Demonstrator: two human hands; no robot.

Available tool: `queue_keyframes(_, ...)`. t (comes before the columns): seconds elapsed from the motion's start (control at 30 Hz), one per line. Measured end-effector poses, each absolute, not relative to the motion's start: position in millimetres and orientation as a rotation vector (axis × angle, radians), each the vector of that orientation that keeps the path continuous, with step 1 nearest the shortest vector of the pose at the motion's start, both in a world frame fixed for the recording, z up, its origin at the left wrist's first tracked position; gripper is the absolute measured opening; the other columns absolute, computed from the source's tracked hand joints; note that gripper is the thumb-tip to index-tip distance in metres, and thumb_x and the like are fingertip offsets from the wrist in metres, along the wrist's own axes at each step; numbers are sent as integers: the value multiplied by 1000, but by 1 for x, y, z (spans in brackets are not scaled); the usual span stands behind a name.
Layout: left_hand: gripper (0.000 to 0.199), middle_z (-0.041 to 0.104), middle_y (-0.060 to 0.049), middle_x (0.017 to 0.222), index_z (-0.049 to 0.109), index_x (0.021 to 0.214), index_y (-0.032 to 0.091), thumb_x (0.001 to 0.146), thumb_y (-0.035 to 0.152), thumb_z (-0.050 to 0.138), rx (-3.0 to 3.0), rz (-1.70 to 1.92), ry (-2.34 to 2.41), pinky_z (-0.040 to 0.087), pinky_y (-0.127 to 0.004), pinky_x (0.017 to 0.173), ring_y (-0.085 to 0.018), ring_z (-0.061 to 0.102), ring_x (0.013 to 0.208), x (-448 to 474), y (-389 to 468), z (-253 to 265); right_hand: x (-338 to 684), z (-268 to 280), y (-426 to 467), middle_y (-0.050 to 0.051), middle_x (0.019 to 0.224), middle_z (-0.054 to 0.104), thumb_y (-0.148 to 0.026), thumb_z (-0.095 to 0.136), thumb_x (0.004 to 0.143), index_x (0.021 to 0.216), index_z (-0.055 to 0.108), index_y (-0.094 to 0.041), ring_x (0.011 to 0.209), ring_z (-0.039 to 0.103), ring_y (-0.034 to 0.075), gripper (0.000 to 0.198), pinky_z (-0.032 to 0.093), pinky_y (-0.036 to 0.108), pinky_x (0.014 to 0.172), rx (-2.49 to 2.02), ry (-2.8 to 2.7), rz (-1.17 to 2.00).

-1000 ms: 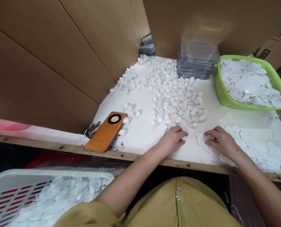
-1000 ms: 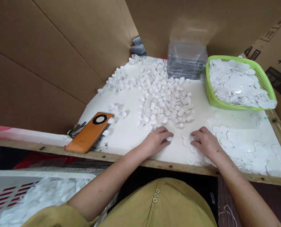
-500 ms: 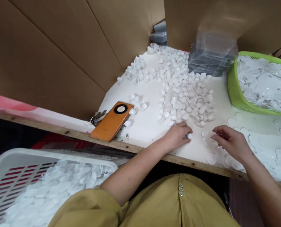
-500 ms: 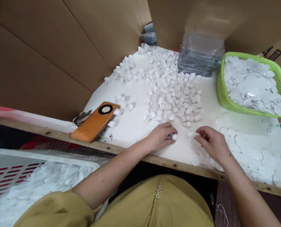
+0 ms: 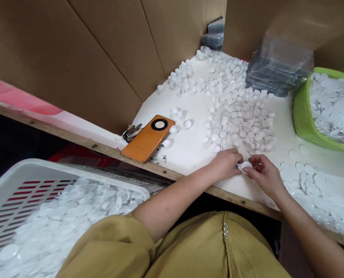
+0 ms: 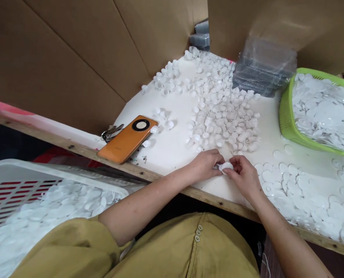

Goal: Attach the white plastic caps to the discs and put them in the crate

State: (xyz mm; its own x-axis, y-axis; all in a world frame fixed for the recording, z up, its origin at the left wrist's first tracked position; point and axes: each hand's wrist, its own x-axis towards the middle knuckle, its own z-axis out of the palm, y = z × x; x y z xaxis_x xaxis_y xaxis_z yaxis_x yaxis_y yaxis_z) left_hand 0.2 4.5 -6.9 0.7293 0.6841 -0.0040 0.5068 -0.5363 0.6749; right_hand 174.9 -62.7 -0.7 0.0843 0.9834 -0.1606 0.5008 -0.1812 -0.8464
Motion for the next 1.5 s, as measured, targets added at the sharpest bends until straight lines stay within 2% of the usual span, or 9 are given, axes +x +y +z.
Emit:
queue_keyframes(0.1,16,60,-3,83,67,86,16,72,26,68,2248,342,893,44,-24,66,-16,58,78,1,5,-6,173,4,-56,-2,59,59,-45,69,71,84,61,-19,51,55,14,30,45,26,47,-1785,-1338,1311)
queue_keyframes(0.17,15,60,-2,81,67,84,17,72,26,68,2249,342,890,43,-23,64,-16,58,77,0,5,-6,171,9,-53,-1,54,58,-48,68,71,80,62,-18,49,54,13,31,43,26,46,-1796,-1301,1337)
queue_keyframes(0.5,18,59,-4,77,66,78,15,79,33,63,2240,363,866,41,-23,62,-16,57,75,-3,3,-4,162,15,-47,-5,49,54,-44,72,66,73,52,-20,42,55,12,32,39,21,36,-1857,-1229,1401)
queue_keyframes(0.63,25,62,-4,82,66,87,16,70,34,72,2169,319,831,43,-24,65,-18,59,80,-10,4,5,161,17,-40,-4,46,54,-42,71,65,72,48,-20,39,55,13,32,36,20,34,-1900,-1246,1454)
queue_keyframes(0.8,28,64,-4,87,63,98,15,76,32,67,2012,330,953,45,-25,66,-17,60,77,-11,5,6,162,18,-29,-6,43,52,-36,71,62,72,45,-21,35,53,13,32,32,19,31,-1869,-1209,1596)
queue_keyframes(0.93,26,63,-4,88,63,96,16,75,30,69,2027,277,996,47,-27,69,-19,60,80,-7,6,5,163,18,-25,-6,44,53,-32,71,65,71,45,-21,36,55,13,29,34,19,32,-1892,-1214,1611)
queue_keyframes(1.23,14,56,-3,83,65,87,17,79,28,64,2068,318,1006,45,-27,70,-16,57,74,-2,-4,7,159,11,-35,-6,49,56,-33,69,70,75,45,-22,38,56,13,27,37,20,34,-1897,-1374,1404)
queue_keyframes(1.37,6,55,-1,78,64,80,16,77,21,64,2113,360,970,43,-24,68,-14,55,73,-44,-12,33,153,15,-61,-3,63,61,-42,62,78,79,51,-22,47,57,13,23,43,23,43,-1727,-1487,1316)
queue_keyframes(1.5,15,57,5,74,64,84,20,85,33,55,2205,295,1077,42,-22,66,-11,54,69,-151,-35,70,197,23,-70,4,85,67,-40,53,85,85,60,-22,76,62,19,19,50,33,70,-1836,-1680,637)
